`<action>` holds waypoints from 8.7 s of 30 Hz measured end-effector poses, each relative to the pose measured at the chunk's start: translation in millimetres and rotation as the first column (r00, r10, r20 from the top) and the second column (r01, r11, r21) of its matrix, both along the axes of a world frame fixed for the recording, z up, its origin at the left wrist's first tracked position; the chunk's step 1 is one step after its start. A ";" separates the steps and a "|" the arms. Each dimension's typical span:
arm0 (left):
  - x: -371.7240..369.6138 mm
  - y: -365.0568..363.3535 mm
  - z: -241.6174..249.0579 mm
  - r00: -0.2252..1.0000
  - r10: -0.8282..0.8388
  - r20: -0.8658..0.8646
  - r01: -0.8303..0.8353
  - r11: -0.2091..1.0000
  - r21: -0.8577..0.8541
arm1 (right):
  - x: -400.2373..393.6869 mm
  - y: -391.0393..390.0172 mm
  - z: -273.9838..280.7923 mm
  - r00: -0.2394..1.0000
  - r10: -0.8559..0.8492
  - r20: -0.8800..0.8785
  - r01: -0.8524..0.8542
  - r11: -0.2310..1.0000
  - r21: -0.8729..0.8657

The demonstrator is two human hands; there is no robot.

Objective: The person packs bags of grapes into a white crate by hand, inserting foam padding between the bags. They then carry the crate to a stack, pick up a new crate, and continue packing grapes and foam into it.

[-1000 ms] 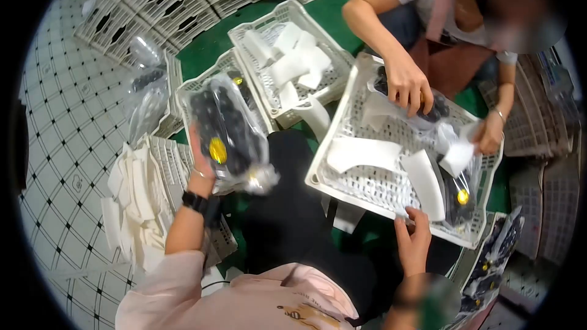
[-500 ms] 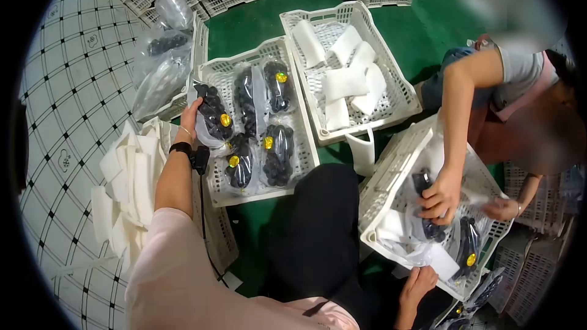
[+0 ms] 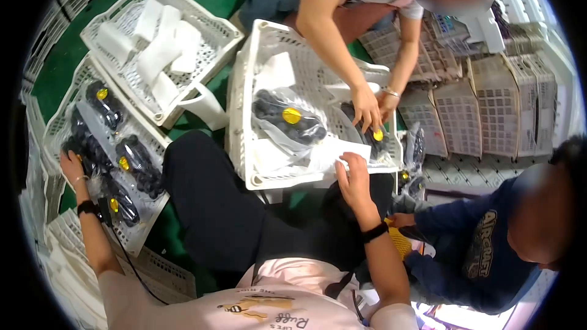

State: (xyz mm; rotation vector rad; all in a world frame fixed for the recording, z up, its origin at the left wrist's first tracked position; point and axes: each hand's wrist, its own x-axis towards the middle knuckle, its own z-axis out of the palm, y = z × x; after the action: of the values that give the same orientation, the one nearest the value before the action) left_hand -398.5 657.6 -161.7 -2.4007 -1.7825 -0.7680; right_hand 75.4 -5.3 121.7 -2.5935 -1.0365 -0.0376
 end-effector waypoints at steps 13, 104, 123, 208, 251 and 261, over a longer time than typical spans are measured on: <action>33.1 -52.0 67.1 0.839 -0.133 0.528 0.341 0.884 -0.319 | 132.5 -138.1 -24.2 0.902 -0.424 0.086 0.432 0.890 -0.143; 452.2 -437.3 252.9 0.444 -0.833 0.329 0.312 -0.200 -0.929 | 5.4 -158.6 -51.0 0.943 -0.187 -0.275 0.333 0.543 0.771; 452.2 -448.4 238.3 0.558 -0.823 -0.106 0.588 0.482 -0.650 | 25.9 -85.9 4.2 0.148 0.768 -0.623 0.719 0.349 0.601; 402.5 -418.3 291.2 0.211 0.544 0.812 0.972 -0.029 -0.233 | 78.5 83.6 -56.1 0.380 0.032 -0.925 -0.066 0.998 0.007; 411.4 -453.8 273.8 0.162 -0.937 -0.311 0.730 0.326 -0.601 | 61.1 93.4 -32.8 0.982 -0.108 -0.158 0.079 0.981 -0.176; 425.9 -424.4 277.6 0.107 -0.991 0.077 0.929 0.072 -0.363 | 61.4 104.2 -51.1 0.297 0.208 -0.932 -0.137 0.975 0.174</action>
State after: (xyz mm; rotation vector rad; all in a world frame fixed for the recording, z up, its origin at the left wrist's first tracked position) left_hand 27.4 233.2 116.0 -3.5703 0.2100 -0.1097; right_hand 136.8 98.9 70.6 -1.7837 -0.7419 1.3520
